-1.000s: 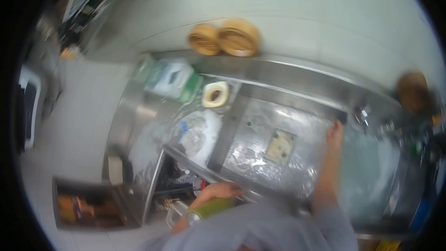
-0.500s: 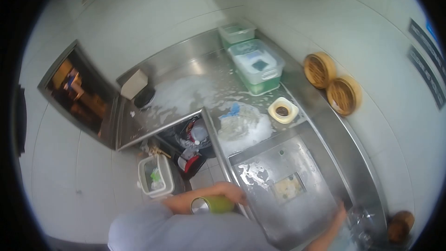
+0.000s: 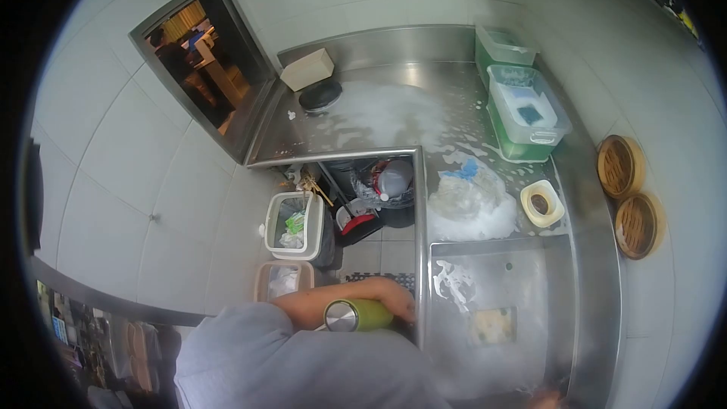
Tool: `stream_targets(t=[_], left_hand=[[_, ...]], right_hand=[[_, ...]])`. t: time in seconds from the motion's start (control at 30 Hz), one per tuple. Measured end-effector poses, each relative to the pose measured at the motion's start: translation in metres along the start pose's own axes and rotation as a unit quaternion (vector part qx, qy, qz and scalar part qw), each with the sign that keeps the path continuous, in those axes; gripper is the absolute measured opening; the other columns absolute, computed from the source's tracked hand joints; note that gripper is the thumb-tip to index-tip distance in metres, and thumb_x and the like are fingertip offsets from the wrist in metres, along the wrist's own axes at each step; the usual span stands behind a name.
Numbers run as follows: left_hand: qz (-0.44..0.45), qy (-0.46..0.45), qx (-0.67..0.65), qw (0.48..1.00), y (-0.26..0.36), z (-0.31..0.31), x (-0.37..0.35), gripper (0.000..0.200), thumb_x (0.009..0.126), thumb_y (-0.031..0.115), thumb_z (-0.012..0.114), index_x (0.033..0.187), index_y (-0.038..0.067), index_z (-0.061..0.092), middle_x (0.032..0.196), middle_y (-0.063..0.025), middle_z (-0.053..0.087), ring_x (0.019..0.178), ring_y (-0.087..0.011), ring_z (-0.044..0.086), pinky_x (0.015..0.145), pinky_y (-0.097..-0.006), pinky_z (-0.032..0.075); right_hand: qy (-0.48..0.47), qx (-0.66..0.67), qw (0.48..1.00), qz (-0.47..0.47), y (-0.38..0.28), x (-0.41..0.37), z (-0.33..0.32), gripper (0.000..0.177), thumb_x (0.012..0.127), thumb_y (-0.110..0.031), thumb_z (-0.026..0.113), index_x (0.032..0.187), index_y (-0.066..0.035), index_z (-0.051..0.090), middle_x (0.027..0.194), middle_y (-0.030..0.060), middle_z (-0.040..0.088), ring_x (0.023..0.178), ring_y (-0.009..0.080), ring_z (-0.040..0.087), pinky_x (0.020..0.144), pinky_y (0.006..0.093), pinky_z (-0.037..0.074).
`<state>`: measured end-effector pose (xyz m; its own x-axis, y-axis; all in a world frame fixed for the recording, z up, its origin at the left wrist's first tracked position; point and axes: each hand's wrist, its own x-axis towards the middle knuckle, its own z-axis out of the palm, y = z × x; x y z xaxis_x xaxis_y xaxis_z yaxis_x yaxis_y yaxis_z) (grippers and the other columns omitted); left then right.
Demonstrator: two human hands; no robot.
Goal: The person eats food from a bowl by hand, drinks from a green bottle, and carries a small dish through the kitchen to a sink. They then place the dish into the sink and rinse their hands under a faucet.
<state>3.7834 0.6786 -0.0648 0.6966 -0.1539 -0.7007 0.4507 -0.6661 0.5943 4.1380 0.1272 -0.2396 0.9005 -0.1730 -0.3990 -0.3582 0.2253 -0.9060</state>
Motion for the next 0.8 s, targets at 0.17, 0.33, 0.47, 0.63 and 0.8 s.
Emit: stream_targets(t=[0.17, 0.33, 0.47, 0.63, 0.8], left_hand=[[-0.016, -0.002, -0.003, 1.000, 0.000, -0.005, -0.009, 0.053, 0.095, 0.048, 0.052, 0.115, 0.002, 0.071, 0.114, -0.0189, 0.070, 0.107, -0.0324, 0.066, 0.094, -0.0421, 0.048], [0.006, -0.011, 0.001, 1.000, -0.009, -0.007, -0.001, 0.053, 0.095, 0.048, 0.052, 0.115, 0.002, 0.071, 0.115, -0.0184, 0.071, 0.108, -0.0326, 0.066, 0.095, -0.0420, 0.048], [-0.008, 0.005, 0.021, 1.000, -0.007, -0.016, -0.004, 0.054, 0.096, 0.048, 0.052, 0.115, 0.002, 0.071, 0.114, -0.0190, 0.071, 0.108, -0.0340, 0.066, 0.095, -0.0427, 0.048], [0.041, 0.003, 0.025, 0.999, -0.023, -0.020, 0.019, 0.062, 0.091, 0.054, 0.055, 0.111, -0.002, 0.071, 0.112, -0.0230, 0.070, 0.105, -0.0384, 0.065, 0.091, -0.0462, 0.049], [0.077, 0.021, 0.077, 0.994, -0.017, -0.037, 0.046, 0.059, 0.089, 0.054, 0.059, 0.110, 0.000, 0.073, 0.114, -0.0222, 0.070, 0.107, -0.0364, 0.065, 0.094, -0.0462, 0.048]], right_hand=[[0.041, -0.045, 0.997, -0.058, 0.007, 0.002, -0.027, 0.037, 0.094, -0.035, 0.065, 0.067, -0.013, 0.052, 0.059, -0.0013, 0.043, 0.052, 0.0121, 0.039, 0.048, 0.0273, 0.034], [0.043, -0.096, 0.992, -0.072, -0.008, -0.006, -0.018, 0.035, 0.094, -0.035, 0.064, 0.070, -0.012, 0.053, 0.061, -0.0004, 0.045, 0.054, 0.0129, 0.041, 0.050, 0.0280, 0.035], [0.034, -0.133, 0.986, -0.090, -0.022, -0.012, 0.000, 0.034, 0.094, -0.035, 0.064, 0.073, -0.011, 0.053, 0.064, 0.0004, 0.046, 0.056, 0.0136, 0.042, 0.051, 0.0286, 0.036], [0.004, -0.178, 0.979, -0.102, -0.030, -0.024, 0.044, 0.032, 0.095, -0.034, 0.063, 0.076, -0.011, 0.054, 0.067, 0.0013, 0.048, 0.059, 0.0144, 0.044, 0.053, 0.0292, 0.038], [-0.040, -0.217, 0.970, -0.101, -0.028, -0.057, 0.130, 0.030, 0.095, -0.034, 0.062, 0.079, -0.010, 0.055, 0.069, 0.0023, 0.049, 0.061, 0.0152, 0.045, 0.055, 0.0299, 0.039]])
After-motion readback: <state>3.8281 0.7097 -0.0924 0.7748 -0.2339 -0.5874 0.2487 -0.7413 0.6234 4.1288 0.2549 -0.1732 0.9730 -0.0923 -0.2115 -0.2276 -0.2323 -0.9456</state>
